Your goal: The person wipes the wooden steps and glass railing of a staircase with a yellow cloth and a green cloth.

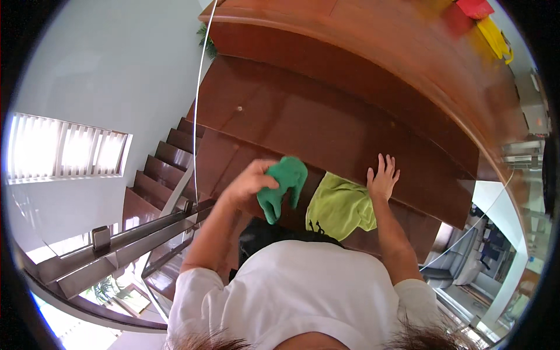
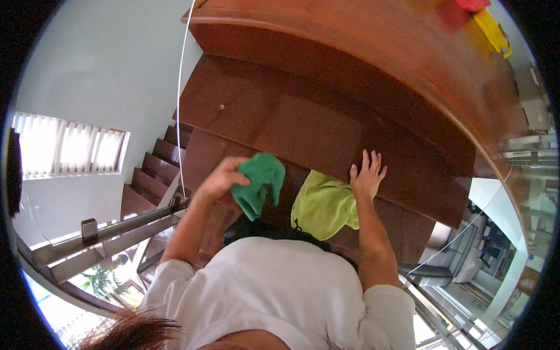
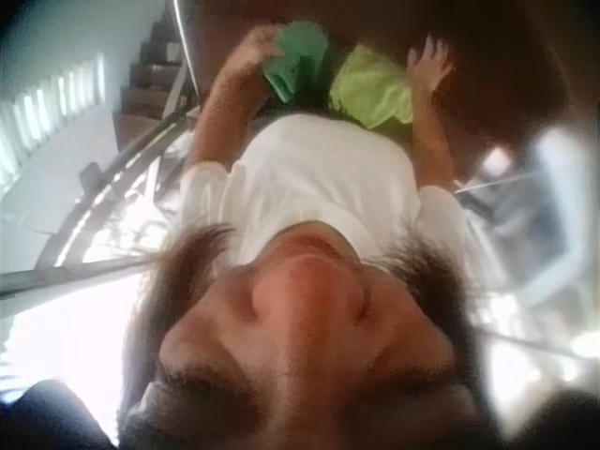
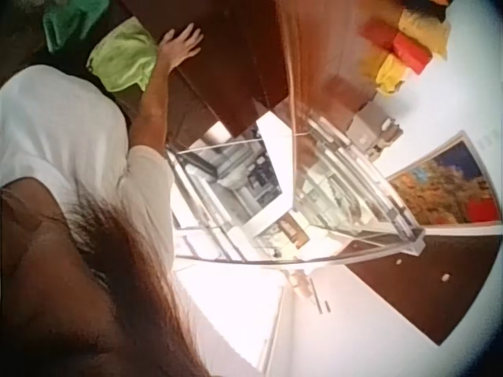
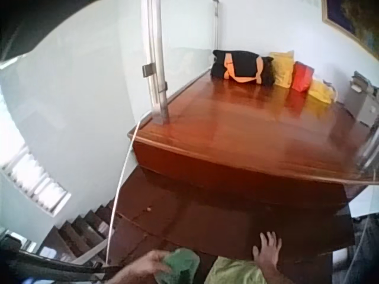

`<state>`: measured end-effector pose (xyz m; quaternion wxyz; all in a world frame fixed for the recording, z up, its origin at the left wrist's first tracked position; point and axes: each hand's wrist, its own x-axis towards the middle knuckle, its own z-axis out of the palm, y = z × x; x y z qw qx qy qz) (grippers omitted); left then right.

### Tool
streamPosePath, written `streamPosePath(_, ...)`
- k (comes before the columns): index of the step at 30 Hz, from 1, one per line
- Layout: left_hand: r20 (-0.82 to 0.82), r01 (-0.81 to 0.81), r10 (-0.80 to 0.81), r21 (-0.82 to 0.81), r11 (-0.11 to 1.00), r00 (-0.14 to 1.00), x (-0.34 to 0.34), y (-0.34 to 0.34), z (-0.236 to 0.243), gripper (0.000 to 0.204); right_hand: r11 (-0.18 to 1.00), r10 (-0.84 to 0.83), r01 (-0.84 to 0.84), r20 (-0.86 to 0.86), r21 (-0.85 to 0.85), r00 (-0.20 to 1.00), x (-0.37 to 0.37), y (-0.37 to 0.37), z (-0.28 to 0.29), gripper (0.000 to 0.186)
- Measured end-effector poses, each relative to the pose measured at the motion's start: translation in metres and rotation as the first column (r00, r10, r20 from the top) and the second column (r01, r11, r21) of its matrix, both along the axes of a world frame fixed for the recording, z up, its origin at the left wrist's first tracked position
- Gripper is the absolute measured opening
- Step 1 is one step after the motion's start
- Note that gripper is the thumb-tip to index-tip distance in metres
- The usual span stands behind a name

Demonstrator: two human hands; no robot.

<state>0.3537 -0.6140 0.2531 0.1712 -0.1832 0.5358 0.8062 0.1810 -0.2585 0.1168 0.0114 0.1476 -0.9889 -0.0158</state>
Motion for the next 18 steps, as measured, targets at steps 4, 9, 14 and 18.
streamPosePath(4, -0.311, -0.095, 0.074, -0.055, 0.994, 0.947, -0.051, -0.034, 0.066, 0.043, 1.0, -0.001, 0.0, -0.02, -0.016, 1.0, -0.002, 0.006, -0.002, 0.057)
streamPosePath(9, -0.411, -0.406, 0.245, -0.367, 0.837, 0.878, -0.138, -0.087, 0.08, 0.052, 1.0, -0.005, 0.005, -0.016, -0.021, 1.0, 0.001, 0.008, 0.004, 0.056)
streamPosePath(14, -0.533, -0.533, -0.003, -0.846, 0.002, 0.846, -0.138, -0.129, -0.02, 0.065, 0.997, 0.028, -0.029, -0.014, -0.078, 1.0, 0.009, -0.006, 0.004, 0.056)
streamPosePath(18, -0.432, -0.368, -0.042, -0.812, 0.452, 0.901, -0.104, -0.081, -0.06, 0.036, 0.997, -0.018, 0.017, -0.008, -0.069, 1.0, 0.005, 0.007, 0.011, 0.058)
